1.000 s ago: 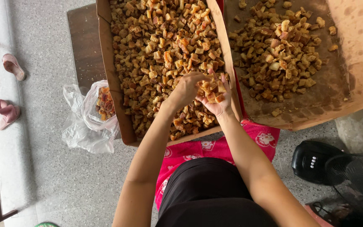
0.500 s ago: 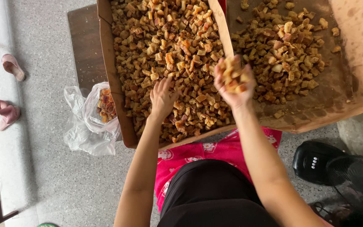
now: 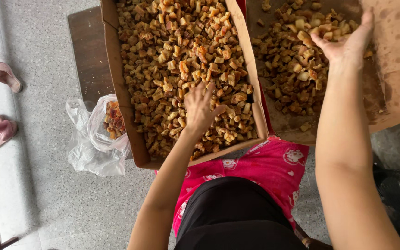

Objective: The person sorts small, cubed pieces of food from a large cardboard box into a smaller box using their hands. They scoop handfuls of the food, sift through them, and transfer the pieces to the second box.

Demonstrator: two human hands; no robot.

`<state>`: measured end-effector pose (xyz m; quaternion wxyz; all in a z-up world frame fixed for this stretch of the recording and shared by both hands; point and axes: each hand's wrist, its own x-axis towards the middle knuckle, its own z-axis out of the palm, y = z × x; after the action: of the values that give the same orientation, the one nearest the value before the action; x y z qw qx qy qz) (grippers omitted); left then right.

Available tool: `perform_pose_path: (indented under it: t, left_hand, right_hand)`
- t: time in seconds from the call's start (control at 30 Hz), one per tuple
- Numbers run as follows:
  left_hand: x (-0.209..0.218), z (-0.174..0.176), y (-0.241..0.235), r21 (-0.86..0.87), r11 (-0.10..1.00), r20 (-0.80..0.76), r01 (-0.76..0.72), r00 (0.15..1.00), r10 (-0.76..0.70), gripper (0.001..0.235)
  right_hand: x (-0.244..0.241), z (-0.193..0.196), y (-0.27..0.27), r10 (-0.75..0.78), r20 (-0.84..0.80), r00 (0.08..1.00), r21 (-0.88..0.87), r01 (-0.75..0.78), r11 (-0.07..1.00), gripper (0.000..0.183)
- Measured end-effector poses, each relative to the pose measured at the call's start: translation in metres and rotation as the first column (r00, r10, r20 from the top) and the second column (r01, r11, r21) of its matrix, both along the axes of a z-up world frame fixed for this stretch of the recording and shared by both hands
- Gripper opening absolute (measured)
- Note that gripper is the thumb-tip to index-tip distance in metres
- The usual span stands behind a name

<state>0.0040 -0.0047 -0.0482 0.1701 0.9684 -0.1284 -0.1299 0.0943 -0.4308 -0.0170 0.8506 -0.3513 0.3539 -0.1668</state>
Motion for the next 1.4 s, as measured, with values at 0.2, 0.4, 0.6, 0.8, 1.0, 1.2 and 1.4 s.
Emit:
perform_pose_path:
  t: [0.2,0.4,0.6,0.8,1.0,1.2,1.4]
  left_hand:
    - [0.018,-0.028,-0.101,0.007,0.936,-0.033,0.352,0.935,-0.352,0.131]
    - [0.008,-0.016,-0.112,0.246,0.922,-0.127,0.301,0.953,-0.277,0.106]
    - [-0.013,-0.009,-0.106,0.268,0.926,-0.012,0.266,0.962,-0.273,0.082]
    - [-0.030,0.000,-0.052,0.240,0.941,-0.059,0.241,0.971,-0.233,0.066]
    - [-0.027,-0.017,0.004,0.128,0.991,0.218,0.037,0.974,-0.064,0.025]
    - [0.006,-0.022,0.065,-0.323,0.920,0.010,-0.222,0.971,0.237,0.028]
    - [0.009,0.010,0.086,-0.642,0.505,-0.490,-0.577,0.815,0.308,0.038]
  right_hand:
    - [-0.030,0.023,0.079,0.166,0.273,0.947,-0.010,-0.170,0.985,0.045]
    - [-0.064,0.045,0.143,0.372,0.216,0.903,-0.085,-0.362,0.928,0.026]
    - [-0.077,0.020,0.173,0.496,0.217,0.841,-0.122,-0.481,0.868,0.021]
    - [-0.093,-0.016,0.195,0.647,0.052,0.760,-0.300,-0.606,0.736,0.023]
    - [-0.106,-0.048,0.216,0.677,-0.476,0.561,-0.693,-0.713,0.104,0.052]
    - [-0.143,-0.063,0.302,0.357,-0.796,0.490,-0.602,-0.706,-0.374,0.071]
    - [-0.157,-0.057,0.345,0.505,-0.581,0.638,-0.806,-0.538,-0.247,0.049]
